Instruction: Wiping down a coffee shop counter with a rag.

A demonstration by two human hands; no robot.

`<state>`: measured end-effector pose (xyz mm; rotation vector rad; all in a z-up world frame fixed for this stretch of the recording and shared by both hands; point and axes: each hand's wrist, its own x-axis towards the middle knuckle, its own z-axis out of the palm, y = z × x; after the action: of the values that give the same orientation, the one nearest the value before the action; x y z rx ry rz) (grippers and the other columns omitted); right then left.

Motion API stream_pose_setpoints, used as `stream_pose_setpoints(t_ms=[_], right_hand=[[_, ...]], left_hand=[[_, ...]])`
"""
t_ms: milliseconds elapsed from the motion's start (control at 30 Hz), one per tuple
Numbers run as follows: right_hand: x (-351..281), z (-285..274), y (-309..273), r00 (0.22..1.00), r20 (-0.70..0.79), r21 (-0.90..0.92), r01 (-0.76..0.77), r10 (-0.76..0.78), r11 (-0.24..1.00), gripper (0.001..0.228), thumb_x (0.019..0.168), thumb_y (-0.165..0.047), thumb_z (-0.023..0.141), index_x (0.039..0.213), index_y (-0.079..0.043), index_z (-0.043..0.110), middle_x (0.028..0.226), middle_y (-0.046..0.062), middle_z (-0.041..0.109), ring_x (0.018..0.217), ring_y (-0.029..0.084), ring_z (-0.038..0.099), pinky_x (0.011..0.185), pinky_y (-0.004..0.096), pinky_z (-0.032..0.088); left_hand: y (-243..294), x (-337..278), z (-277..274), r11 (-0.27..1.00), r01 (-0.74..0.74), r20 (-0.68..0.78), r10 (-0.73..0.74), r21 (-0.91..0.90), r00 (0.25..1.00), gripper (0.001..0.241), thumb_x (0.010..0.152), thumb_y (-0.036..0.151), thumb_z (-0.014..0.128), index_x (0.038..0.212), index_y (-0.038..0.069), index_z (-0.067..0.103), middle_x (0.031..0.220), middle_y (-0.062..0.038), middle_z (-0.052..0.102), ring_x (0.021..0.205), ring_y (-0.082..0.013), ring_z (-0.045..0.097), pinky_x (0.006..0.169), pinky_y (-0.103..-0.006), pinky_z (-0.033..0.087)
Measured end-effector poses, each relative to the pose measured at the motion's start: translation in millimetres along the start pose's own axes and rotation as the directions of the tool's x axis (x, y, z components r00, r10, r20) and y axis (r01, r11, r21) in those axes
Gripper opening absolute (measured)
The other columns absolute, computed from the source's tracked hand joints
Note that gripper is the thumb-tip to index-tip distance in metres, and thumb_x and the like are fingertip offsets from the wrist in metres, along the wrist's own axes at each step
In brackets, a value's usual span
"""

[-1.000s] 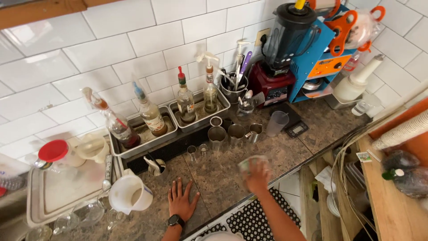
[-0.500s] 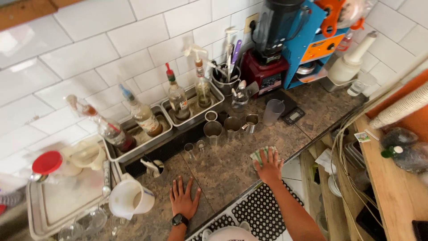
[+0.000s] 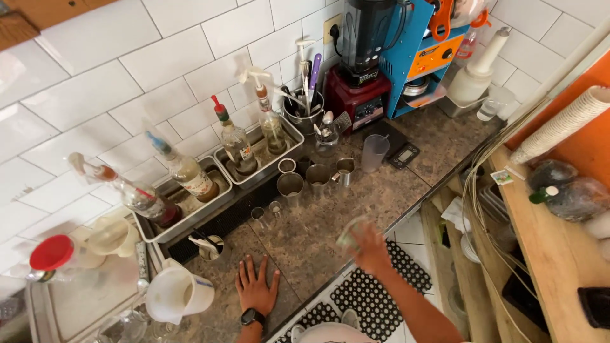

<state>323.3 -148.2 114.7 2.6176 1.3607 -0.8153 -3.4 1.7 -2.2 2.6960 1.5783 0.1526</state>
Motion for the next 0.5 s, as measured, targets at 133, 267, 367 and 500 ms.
stream_pose_setpoints(t_ms=[133, 267, 367, 500], right_hand=[[67, 29, 56, 0.981, -0.128, -0.061, -0.156, 0.148, 0.986, 0.076, 0.103, -0.069, 0.022, 0.167, -0.038, -0.003, 0.174, -0.004, -0.020, 0.160, 0.032, -0.015, 0.128, 0.060, 0.002], [64, 30, 11, 0.952, -0.276, 0.032, -0.128, 0.132, 0.991, 0.077, 0.101, -0.067, 0.030, 0.166, -0.033, 0.009, 0.174, 0.008, -0.004, 0.158, 0.039, -0.002, 0.122, 0.067, 0.004], [26, 30, -40, 0.980, -0.182, -0.009, 0.079, -0.079, 0.997, 0.075, 0.103, -0.064, 0.033, 0.167, -0.032, 0.011, 0.173, 0.011, -0.006, 0.157, 0.040, -0.002, 0.122, 0.065, 0.005], [-4, 51, -47, 0.923, 0.003, -0.127, 0.382, -0.385, 0.915, 0.070, 0.104, -0.065, 0.028, 0.166, -0.037, 0.012, 0.174, -0.003, -0.006, 0.158, 0.032, -0.010, 0.126, 0.062, -0.001]], left_hand=[[2, 2, -11, 1.000, 0.028, 0.151, -0.028, 0.008, 0.988, 0.078, 0.096, 0.082, 0.028, 0.163, 0.043, 0.027, 0.176, -0.005, 0.010, 0.162, -0.0355, 0.008, 0.126, -0.0591, 0.015], [5, 4, -11, 0.999, 0.054, 0.219, -0.054, 0.005, 0.974, 0.078, 0.096, 0.081, 0.026, 0.163, 0.043, 0.025, 0.177, -0.003, 0.006, 0.163, -0.0346, 0.007, 0.128, -0.0574, 0.014], [4, 2, -6, 0.999, 0.041, 0.179, -0.038, -0.015, 0.983, 0.077, 0.096, 0.080, 0.026, 0.163, 0.042, 0.027, 0.177, -0.003, 0.006, 0.162, -0.0357, 0.007, 0.127, -0.0584, 0.014], [-3, 1, 20, 0.999, 0.025, 0.058, -0.024, -0.024, 0.998, 0.071, 0.098, 0.075, 0.034, 0.162, 0.044, 0.030, 0.176, -0.003, 0.011, 0.161, -0.0345, 0.011, 0.126, -0.0575, 0.017]])
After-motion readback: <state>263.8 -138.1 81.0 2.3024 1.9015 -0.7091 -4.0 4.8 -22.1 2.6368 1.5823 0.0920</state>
